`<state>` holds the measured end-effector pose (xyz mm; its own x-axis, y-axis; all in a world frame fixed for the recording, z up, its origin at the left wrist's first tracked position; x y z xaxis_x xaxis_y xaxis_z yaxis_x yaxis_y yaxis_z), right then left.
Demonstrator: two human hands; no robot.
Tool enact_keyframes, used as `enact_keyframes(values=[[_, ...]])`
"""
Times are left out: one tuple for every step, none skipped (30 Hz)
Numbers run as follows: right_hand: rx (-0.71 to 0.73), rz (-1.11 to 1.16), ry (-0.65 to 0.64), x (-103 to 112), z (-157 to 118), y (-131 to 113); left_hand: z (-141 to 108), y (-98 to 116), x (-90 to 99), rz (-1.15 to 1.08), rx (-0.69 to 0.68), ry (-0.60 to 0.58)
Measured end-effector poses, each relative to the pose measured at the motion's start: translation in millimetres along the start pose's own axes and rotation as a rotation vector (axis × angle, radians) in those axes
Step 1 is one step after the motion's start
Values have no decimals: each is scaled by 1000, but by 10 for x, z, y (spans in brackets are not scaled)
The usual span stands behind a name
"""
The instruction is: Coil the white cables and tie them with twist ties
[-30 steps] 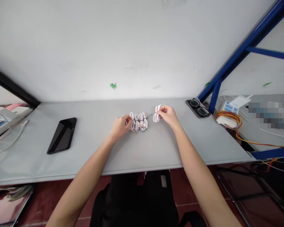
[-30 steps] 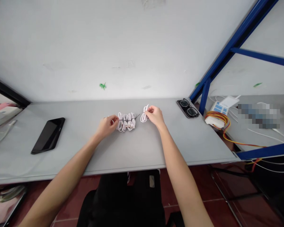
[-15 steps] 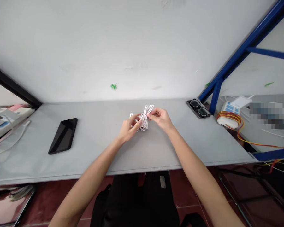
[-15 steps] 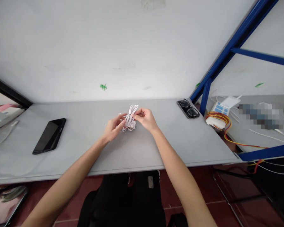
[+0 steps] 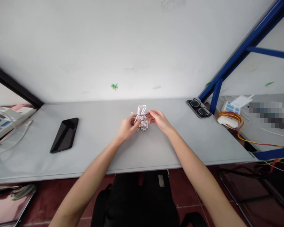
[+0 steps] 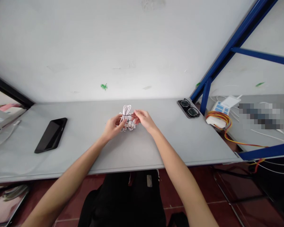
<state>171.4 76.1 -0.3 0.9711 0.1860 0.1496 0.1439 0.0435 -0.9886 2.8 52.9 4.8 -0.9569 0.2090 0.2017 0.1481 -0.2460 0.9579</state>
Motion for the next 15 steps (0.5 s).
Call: enact_keyframes(values=[[-13,2,-21,-10,-6,4,-2,-3,0,-2,2,4],[-23,8,-41,-21,-13,4,-6,-5,-1,0,6,6],[-32,17,-58,-31,-20,3,-9,-5,-2,8,9,9],[-43,29,-73,-40,-26,1,-13,-4,-3,19,12,11],[-57,46,-84,-46,-31,-1,-16,-1,-6,28,14,10],[-74,65,-93,-50,-35,-2,-19,1,-8,38,17,10],[-94,87,-103,-53,-37,-1,-20,2,-8,51,18,14],[-121,111,-119,-57,-39,4,-19,2,-7,67,17,18],[-150,139,-141,-63,-40,12,-17,1,-6,85,13,20],[-181,167,-172,-73,-40,22,-13,-2,-4,105,6,24],[-217,195,-213,-87,-41,37,-9,-5,1,127,-5,30],[-253,222,-259,-103,-44,55,-3,-6,7,149,-20,37],[-284,247,-302,-117,-47,72,2,-7,15,168,-40,47],[-308,268,-339,-128,-50,87,6,-6,23,184,-60,58],[-323,283,-370,-137,-53,98,9,-5,31,195,-80,67]])
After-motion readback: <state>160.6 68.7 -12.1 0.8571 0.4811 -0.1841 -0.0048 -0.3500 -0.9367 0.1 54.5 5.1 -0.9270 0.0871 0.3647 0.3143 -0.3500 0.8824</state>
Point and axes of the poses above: each hand's wrist, its own z-axis towards the middle knuckle, its own x-axis out of the back of the hand, y = z × x, the point moved 5 cm from there along z, towards the middle knuckle, and after that the axes turned 14 degrees about -z, right-handed, at the moved point
